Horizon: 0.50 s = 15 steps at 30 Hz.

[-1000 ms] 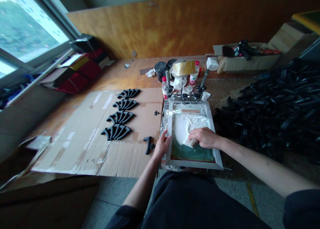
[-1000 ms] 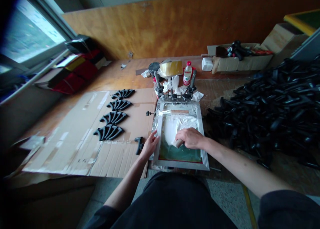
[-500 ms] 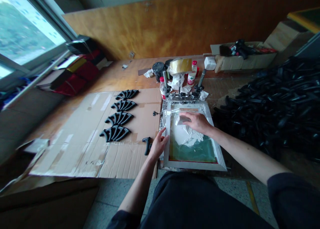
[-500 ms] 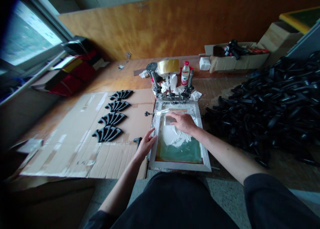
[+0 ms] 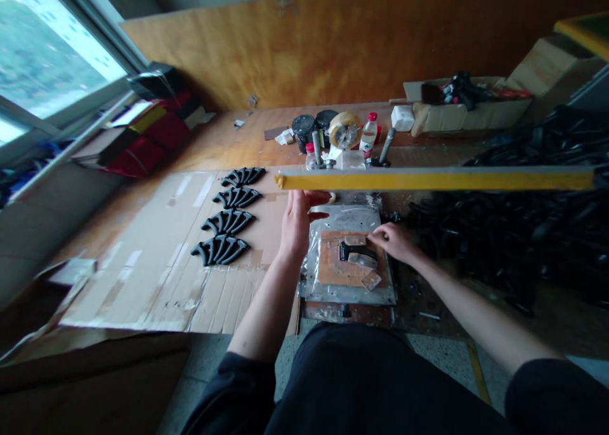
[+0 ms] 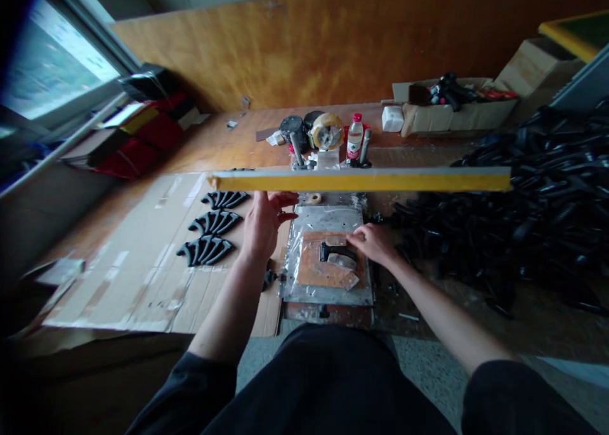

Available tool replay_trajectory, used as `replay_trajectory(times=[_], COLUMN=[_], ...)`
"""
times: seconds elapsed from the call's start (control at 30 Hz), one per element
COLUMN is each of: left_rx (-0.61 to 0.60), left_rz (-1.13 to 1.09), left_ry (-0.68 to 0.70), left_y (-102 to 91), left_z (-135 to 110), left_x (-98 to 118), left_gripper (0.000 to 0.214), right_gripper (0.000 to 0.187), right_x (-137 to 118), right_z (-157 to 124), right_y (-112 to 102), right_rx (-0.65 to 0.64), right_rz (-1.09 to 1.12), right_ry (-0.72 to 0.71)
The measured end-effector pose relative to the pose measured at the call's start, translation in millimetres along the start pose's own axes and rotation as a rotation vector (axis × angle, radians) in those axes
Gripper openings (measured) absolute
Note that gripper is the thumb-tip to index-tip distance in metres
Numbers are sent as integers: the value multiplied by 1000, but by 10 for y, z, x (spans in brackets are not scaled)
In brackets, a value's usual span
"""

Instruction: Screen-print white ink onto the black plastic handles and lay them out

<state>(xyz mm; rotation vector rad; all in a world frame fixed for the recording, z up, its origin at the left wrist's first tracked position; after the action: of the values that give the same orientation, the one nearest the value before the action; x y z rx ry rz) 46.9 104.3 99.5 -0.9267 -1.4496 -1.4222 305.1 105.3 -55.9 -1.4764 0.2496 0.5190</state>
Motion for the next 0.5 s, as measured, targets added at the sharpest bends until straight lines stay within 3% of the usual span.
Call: replay_trajectory(times=[0.07,0.1,0.2,0.27,0.33,0.4,0.43,0.5], left_rx=[76,80,-59,-88,8,96,129,167], left_rz=[-28,-35,-42,-103,-143,-70,13,249], left_ry=[-51,-149,-642,-798,-773,-679,-629,-524], left_y=[-38,-58,-63,-84,-206,-469,-662,-1138], left_z=[-118,-231,-736,-1031,-1150,-1108,-1043,-875], left_x=[-222,-403,-1055,-1339,-1439,-1391,-1334,-1198], left_gripper=[62,64,68,65,59,54,52,49], right_gripper=[18,16,8,8,10,11,12,21], right_x=[-348,-486,-814,-1045,-1221,-1164,-1018,-532], right_z=[-141,-190,-316,-415,-513,-546,-521,-419], right_y=[235,289,290,247,225,195,168,100], right_rx=[-74,-97,-130,-91,-80,-102,-101,-80], right_rz=[-206,-278,-305,-221,-98,15,31,-55], right_ry=[-119,-115,-10,-86,-289,-393,-356,-144])
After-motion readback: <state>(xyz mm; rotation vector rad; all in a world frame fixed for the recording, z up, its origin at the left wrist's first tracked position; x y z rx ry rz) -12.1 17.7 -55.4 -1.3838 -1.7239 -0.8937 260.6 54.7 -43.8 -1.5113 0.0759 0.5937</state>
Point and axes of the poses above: each hand's wrist, its own z-axis towards the middle knuckle, its own y-axis out of the palm, x = y × z, the point moved 4 cm from there along z, towards the middle knuckle, and after that the axes turned 12 degrees about -z, right-handed, at the moved point
